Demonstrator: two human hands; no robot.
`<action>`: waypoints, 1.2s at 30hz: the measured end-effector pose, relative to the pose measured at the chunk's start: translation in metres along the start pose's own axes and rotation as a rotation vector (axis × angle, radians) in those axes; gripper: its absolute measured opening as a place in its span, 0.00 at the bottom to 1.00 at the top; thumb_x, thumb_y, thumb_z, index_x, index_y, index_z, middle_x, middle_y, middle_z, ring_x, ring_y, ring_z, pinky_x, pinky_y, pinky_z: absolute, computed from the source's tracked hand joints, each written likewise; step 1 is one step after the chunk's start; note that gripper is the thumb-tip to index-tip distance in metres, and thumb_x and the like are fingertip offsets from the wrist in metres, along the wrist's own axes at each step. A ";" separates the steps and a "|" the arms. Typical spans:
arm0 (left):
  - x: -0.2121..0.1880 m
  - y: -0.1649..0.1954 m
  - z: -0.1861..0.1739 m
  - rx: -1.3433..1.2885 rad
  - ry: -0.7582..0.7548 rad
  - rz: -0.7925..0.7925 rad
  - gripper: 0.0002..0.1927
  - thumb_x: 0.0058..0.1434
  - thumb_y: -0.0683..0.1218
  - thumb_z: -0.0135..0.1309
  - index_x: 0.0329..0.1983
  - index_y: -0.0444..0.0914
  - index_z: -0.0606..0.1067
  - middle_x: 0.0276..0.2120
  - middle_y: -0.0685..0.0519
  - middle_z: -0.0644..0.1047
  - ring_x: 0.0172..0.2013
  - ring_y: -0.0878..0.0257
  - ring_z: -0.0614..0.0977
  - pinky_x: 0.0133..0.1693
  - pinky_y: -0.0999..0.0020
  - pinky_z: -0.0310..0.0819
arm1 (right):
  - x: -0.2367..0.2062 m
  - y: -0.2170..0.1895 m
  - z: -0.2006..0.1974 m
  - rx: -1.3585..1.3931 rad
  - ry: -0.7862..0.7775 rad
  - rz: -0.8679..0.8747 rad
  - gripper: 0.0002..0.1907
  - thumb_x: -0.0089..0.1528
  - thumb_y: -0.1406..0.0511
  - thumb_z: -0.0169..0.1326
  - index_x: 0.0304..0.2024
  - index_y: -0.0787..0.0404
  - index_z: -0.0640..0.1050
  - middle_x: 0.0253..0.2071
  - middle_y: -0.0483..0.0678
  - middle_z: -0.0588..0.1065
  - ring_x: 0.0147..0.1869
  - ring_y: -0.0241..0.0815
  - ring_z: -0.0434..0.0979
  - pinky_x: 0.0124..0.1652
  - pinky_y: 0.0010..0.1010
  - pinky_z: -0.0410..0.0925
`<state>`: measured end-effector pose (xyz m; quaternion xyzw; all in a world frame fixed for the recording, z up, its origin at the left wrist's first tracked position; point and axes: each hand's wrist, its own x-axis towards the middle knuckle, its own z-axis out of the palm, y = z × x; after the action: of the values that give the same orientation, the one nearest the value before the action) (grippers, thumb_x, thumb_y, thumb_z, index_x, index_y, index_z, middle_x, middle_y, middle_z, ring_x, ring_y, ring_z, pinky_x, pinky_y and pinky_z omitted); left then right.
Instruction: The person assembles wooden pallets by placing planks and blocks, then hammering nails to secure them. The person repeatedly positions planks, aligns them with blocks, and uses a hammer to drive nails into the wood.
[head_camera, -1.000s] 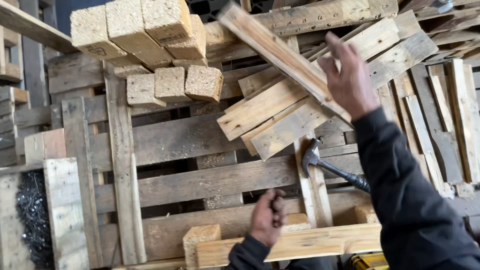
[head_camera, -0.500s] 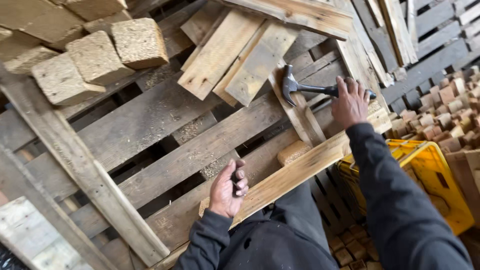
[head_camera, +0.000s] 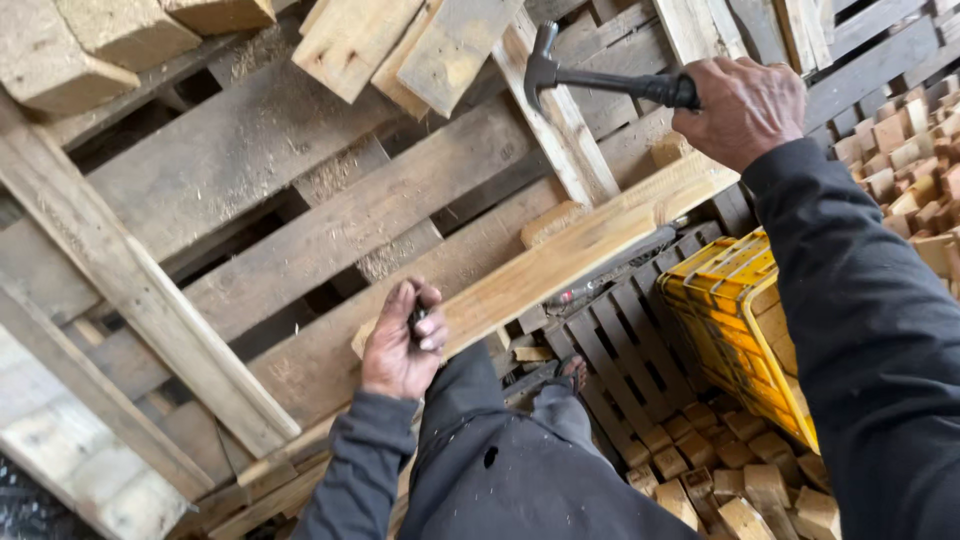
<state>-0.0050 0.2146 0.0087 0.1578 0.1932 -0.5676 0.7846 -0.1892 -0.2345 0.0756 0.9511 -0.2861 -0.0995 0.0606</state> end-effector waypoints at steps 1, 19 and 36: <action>-0.006 -0.014 0.002 -0.018 -0.053 0.002 0.11 0.71 0.48 0.56 0.51 0.39 0.77 0.39 0.51 0.80 0.29 0.66 0.77 0.27 0.74 0.70 | -0.021 -0.001 0.000 0.046 0.011 0.029 0.14 0.66 0.56 0.58 0.46 0.58 0.81 0.31 0.47 0.77 0.28 0.43 0.74 0.31 0.42 0.69; -0.002 -0.210 0.010 0.169 -0.087 0.139 0.14 0.65 0.51 0.66 0.40 0.37 0.78 0.21 0.62 0.72 0.22 0.71 0.68 0.26 0.74 0.64 | -0.415 -0.132 0.049 1.728 -0.257 0.661 0.09 0.63 0.62 0.57 0.36 0.60 0.73 0.20 0.42 0.68 0.19 0.31 0.66 0.21 0.25 0.62; 0.117 -0.115 0.042 0.677 -0.072 -0.061 0.13 0.63 0.50 0.61 0.43 0.37 0.75 0.32 0.50 0.82 0.22 0.70 0.71 0.23 0.75 0.64 | -0.305 -0.177 0.082 1.637 -0.180 0.957 0.13 0.65 0.58 0.58 0.38 0.61 0.74 0.20 0.42 0.70 0.18 0.29 0.64 0.18 0.24 0.60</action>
<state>-0.0765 0.0624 -0.0143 0.3832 -0.0291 -0.6279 0.6767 -0.3627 0.0767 0.0124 0.4691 -0.6294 0.0944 -0.6123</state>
